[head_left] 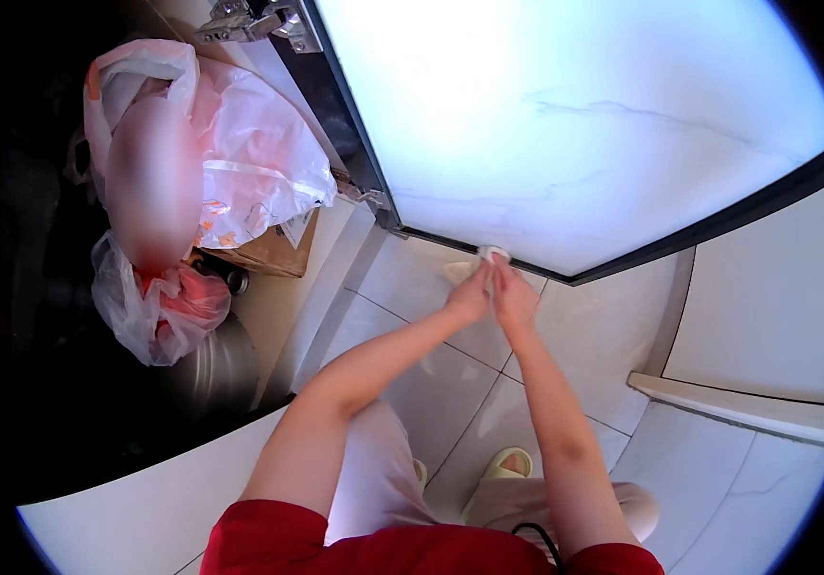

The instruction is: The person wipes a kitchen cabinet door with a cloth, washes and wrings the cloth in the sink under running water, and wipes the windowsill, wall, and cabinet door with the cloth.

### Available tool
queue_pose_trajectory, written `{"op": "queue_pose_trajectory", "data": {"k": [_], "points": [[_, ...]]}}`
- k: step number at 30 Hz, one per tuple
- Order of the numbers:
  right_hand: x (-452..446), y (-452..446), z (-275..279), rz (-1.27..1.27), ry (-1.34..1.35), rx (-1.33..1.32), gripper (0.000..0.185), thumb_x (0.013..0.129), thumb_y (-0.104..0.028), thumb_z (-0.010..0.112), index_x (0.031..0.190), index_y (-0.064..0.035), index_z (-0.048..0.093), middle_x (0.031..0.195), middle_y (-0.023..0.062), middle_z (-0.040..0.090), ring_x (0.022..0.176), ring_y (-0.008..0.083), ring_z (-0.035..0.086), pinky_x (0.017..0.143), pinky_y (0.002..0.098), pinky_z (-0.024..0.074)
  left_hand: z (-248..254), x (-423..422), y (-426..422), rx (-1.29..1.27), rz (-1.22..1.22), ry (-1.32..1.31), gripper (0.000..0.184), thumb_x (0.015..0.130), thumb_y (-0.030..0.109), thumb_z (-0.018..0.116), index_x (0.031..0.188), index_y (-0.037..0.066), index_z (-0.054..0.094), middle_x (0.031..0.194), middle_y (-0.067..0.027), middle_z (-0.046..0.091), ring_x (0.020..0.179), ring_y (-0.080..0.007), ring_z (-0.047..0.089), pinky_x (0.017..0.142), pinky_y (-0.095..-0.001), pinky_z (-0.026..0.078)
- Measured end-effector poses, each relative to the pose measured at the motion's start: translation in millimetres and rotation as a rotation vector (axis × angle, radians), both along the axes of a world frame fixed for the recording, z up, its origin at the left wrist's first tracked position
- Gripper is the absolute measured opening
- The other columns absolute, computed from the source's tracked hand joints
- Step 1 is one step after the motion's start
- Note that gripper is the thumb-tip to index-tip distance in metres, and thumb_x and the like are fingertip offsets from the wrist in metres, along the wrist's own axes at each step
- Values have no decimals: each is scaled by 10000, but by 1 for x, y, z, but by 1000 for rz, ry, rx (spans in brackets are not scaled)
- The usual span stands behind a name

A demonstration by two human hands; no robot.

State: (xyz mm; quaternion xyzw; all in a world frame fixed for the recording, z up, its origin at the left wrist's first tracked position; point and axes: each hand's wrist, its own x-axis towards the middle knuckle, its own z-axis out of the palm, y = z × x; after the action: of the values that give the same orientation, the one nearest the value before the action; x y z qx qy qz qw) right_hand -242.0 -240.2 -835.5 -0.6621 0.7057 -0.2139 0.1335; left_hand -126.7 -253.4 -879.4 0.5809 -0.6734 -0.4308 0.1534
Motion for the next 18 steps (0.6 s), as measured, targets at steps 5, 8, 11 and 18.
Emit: {"op": "queue_pose_trajectory", "data": {"k": [5,8,11,18], "points": [[-35,14,-5,-45,-6,-89,287,904,-261,471,1173,-209,559,833,129,616,692,321,614,602,421,479,7,2,-12,23,-170,17,572,815,139,486,1371,122,350,1130,-199,582,994,-348,581,837,-409,466],[-22,6,-13,-199,-219,122,313,931,-296,425,1137,-108,566,960,140,631,817,281,627,693,380,500,61,56,-6,386,219,313,330,860,163,481,1172,100,566,990,-96,626,905,-224,611,760,-347,505],[39,4,4,-223,-1334,314,350,934,-273,387,1130,-18,525,1037,119,612,901,227,615,761,359,509,94,131,-1,435,715,633,264,901,176,492,1142,71,525,1013,-68,591,881,-176,578,742,-340,494],[165,-45,42,-101,-1903,414,298,947,-171,415,1199,-18,459,1153,102,551,1021,193,554,894,324,454,111,145,-24,33,872,1394,367,943,104,406,1307,69,373,1221,-96,480,1139,-173,463,973,-314,367]]}}
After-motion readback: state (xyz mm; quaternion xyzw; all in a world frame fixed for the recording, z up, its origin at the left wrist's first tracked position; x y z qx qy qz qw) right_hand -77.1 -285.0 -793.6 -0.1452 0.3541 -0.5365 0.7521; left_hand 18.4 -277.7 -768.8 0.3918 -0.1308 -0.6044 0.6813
